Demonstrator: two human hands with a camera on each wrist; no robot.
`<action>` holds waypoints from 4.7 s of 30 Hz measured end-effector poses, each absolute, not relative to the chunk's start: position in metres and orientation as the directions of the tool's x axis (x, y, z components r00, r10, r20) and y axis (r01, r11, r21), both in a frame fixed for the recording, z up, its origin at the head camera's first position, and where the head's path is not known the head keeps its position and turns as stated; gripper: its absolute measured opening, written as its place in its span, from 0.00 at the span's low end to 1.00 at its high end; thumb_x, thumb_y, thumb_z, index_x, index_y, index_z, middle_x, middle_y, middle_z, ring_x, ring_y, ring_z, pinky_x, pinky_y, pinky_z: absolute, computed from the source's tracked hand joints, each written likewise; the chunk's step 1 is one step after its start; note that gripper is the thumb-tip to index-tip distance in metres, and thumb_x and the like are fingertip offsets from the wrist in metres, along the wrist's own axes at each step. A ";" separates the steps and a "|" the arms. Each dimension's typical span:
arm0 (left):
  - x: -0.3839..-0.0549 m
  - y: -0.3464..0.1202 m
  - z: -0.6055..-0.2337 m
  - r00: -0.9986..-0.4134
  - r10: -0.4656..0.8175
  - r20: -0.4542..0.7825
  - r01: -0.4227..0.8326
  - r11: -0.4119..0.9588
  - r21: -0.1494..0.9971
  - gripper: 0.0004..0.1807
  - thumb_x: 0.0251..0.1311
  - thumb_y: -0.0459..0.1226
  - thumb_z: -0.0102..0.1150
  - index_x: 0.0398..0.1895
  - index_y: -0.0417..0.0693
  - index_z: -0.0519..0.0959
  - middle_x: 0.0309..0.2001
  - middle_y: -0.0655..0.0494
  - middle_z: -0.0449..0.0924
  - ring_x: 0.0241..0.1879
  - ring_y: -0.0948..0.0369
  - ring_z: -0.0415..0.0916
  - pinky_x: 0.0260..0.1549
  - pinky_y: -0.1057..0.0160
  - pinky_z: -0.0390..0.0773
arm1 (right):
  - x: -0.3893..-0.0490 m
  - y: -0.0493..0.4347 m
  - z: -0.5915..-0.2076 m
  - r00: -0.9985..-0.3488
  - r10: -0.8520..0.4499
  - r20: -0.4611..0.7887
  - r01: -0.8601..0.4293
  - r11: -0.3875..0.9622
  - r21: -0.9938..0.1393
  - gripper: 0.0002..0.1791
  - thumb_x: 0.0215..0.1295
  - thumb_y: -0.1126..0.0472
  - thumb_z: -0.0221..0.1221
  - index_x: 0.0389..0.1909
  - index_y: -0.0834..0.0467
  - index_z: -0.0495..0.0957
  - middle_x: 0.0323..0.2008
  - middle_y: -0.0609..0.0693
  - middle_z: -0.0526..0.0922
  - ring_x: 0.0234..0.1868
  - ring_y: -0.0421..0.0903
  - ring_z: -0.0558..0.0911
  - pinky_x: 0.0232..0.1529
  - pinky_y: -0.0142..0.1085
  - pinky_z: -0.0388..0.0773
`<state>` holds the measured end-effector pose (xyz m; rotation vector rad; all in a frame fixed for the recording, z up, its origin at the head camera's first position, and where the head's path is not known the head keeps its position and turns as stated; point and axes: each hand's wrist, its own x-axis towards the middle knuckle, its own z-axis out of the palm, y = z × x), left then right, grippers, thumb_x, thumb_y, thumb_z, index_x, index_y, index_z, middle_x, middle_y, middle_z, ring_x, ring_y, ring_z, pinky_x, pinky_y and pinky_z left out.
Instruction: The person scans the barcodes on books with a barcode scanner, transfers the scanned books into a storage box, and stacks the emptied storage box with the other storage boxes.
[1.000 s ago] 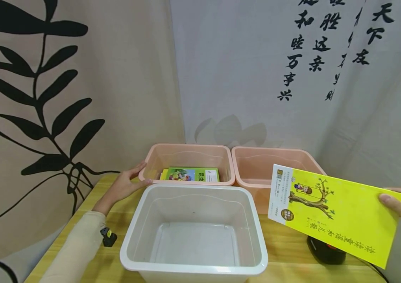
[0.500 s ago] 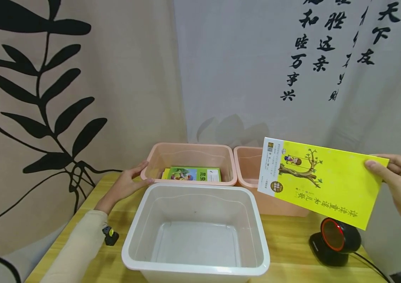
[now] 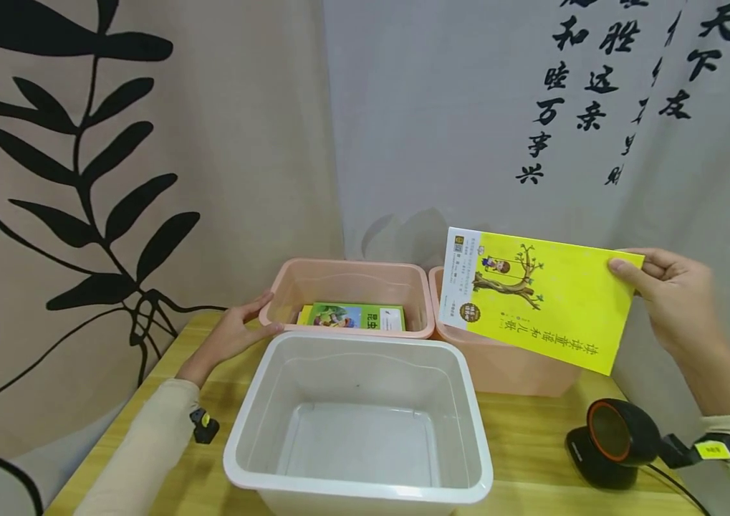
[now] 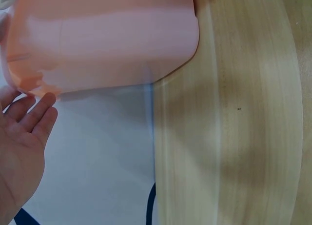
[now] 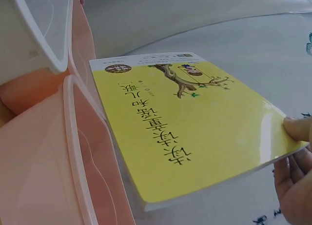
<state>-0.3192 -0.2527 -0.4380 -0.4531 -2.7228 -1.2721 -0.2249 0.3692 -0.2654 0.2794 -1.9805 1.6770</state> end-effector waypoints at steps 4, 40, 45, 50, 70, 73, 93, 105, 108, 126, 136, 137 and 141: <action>-0.319 -0.253 -0.437 -0.951 0.223 0.213 0.307 0.612 0.729 0.50 0.62 0.62 0.64 0.81 0.52 0.56 0.82 0.56 0.48 0.77 0.40 0.55 0.67 0.33 0.64 | -0.237 0.354 -0.264 -0.866 0.147 0.478 -0.453 0.176 -0.874 0.04 0.65 0.66 0.68 0.39 0.55 0.88 0.31 0.40 0.90 0.28 0.35 0.87 0.33 0.21 0.82; -0.321 -0.254 -0.436 -0.949 0.228 0.216 0.312 0.600 0.737 0.50 0.62 0.60 0.66 0.81 0.51 0.56 0.81 0.50 0.50 0.76 0.38 0.57 0.66 0.31 0.65 | -0.346 0.207 -0.288 -0.935 -0.086 0.343 -0.353 0.231 -0.907 0.18 0.70 0.61 0.65 0.54 0.69 0.81 0.39 0.51 0.89 0.36 0.42 0.88 0.43 0.32 0.86; -0.321 -0.253 -0.436 -0.953 0.223 0.207 0.302 0.604 0.738 0.51 0.61 0.61 0.66 0.81 0.52 0.56 0.82 0.51 0.49 0.76 0.39 0.56 0.67 0.31 0.63 | -0.354 0.190 -0.298 -0.949 -0.067 0.307 -0.314 0.240 -0.919 0.16 0.69 0.62 0.65 0.53 0.66 0.82 0.41 0.56 0.88 0.36 0.42 0.88 0.40 0.32 0.85; -0.320 -0.252 -0.437 -0.956 0.219 0.193 0.288 0.597 0.749 0.51 0.61 0.61 0.66 0.81 0.52 0.56 0.82 0.52 0.49 0.77 0.38 0.55 0.67 0.30 0.63 | -0.359 0.175 -0.301 -0.954 -0.071 0.290 -0.299 0.254 -0.920 0.15 0.70 0.61 0.65 0.53 0.64 0.83 0.38 0.55 0.88 0.34 0.43 0.87 0.37 0.33 0.84; -0.319 -0.251 -0.436 -0.958 0.212 0.194 0.285 0.606 0.743 0.52 0.61 0.62 0.66 0.81 0.49 0.55 0.81 0.50 0.50 0.75 0.38 0.58 0.66 0.32 0.65 | -0.369 0.139 -0.329 -0.979 -0.122 0.164 -0.194 0.304 -0.933 0.12 0.72 0.62 0.63 0.52 0.62 0.84 0.41 0.58 0.89 0.38 0.47 0.88 0.42 0.34 0.83; -0.319 -0.251 -0.436 -0.957 0.209 0.199 0.287 0.609 0.739 0.52 0.61 0.62 0.65 0.81 0.49 0.56 0.81 0.50 0.51 0.75 0.38 0.58 0.66 0.32 0.66 | -0.370 0.138 -0.331 -0.985 -0.124 0.118 -0.153 0.324 -0.934 0.12 0.72 0.62 0.63 0.52 0.62 0.83 0.41 0.57 0.89 0.39 0.47 0.87 0.47 0.37 0.84; -0.321 -0.251 -0.437 -0.954 0.219 0.207 0.299 0.594 0.747 0.50 0.62 0.61 0.65 0.81 0.54 0.56 0.81 0.52 0.51 0.76 0.39 0.58 0.67 0.32 0.65 | -0.371 0.134 -0.333 -0.995 -0.099 0.018 -0.067 0.520 -0.851 0.24 0.69 0.55 0.67 0.64 0.55 0.79 0.61 0.56 0.79 0.64 0.56 0.76 0.66 0.49 0.75; -0.322 -0.253 -0.437 -0.944 0.242 0.226 0.329 0.604 0.726 0.49 0.63 0.59 0.66 0.80 0.46 0.57 0.81 0.50 0.51 0.75 0.39 0.58 0.68 0.35 0.65 | -0.362 0.157 -0.325 -0.983 -0.167 0.073 -0.144 0.466 -0.873 0.25 0.71 0.60 0.64 0.66 0.62 0.76 0.65 0.60 0.78 0.64 0.56 0.79 0.62 0.48 0.79; -0.323 -0.252 -0.436 -0.944 0.243 0.226 0.329 0.603 0.727 0.50 0.63 0.58 0.66 0.80 0.46 0.57 0.81 0.49 0.52 0.76 0.39 0.58 0.69 0.36 0.65 | -0.359 0.164 -0.323 -0.983 -0.169 0.077 -0.143 0.425 -0.894 0.24 0.71 0.61 0.64 0.65 0.63 0.76 0.64 0.61 0.79 0.62 0.56 0.80 0.60 0.46 0.81; -0.322 -0.254 -0.425 -0.931 0.276 0.238 0.364 0.678 0.638 0.50 0.63 0.60 0.65 0.80 0.45 0.59 0.81 0.46 0.52 0.76 0.39 0.57 0.70 0.35 0.63 | -0.307 0.195 -0.307 -0.957 -0.256 0.134 -0.232 0.406 -0.884 0.27 0.73 0.56 0.62 0.68 0.63 0.73 0.65 0.61 0.78 0.62 0.59 0.81 0.60 0.47 0.81; -0.296 -0.262 -0.419 -0.892 0.263 0.369 0.448 0.627 0.637 0.39 0.66 0.51 0.66 0.76 0.48 0.67 0.78 0.48 0.61 0.75 0.42 0.59 0.68 0.34 0.66 | -0.276 0.221 -0.312 -0.946 -0.268 0.180 -0.289 0.451 -0.845 0.28 0.72 0.51 0.63 0.68 0.58 0.75 0.65 0.57 0.79 0.61 0.56 0.82 0.61 0.47 0.80; -0.292 -0.262 -0.418 -0.889 0.263 0.375 0.454 0.622 0.638 0.38 0.67 0.50 0.66 0.76 0.48 0.67 0.77 0.48 0.62 0.75 0.42 0.60 0.67 0.34 0.66 | -0.272 0.224 -0.313 -0.946 -0.265 0.188 -0.296 0.464 -0.835 0.27 0.72 0.51 0.63 0.68 0.57 0.75 0.64 0.56 0.80 0.61 0.55 0.82 0.61 0.48 0.80; -0.274 -0.261 -0.415 -0.879 0.273 0.391 0.472 0.615 0.632 0.33 0.69 0.47 0.64 0.74 0.46 0.69 0.75 0.46 0.66 0.71 0.41 0.66 0.66 0.34 0.68 | -0.255 0.237 -0.320 -0.935 -0.263 0.236 -0.341 0.498 -0.797 0.25 0.73 0.53 0.63 0.66 0.59 0.76 0.62 0.56 0.81 0.61 0.54 0.82 0.58 0.39 0.82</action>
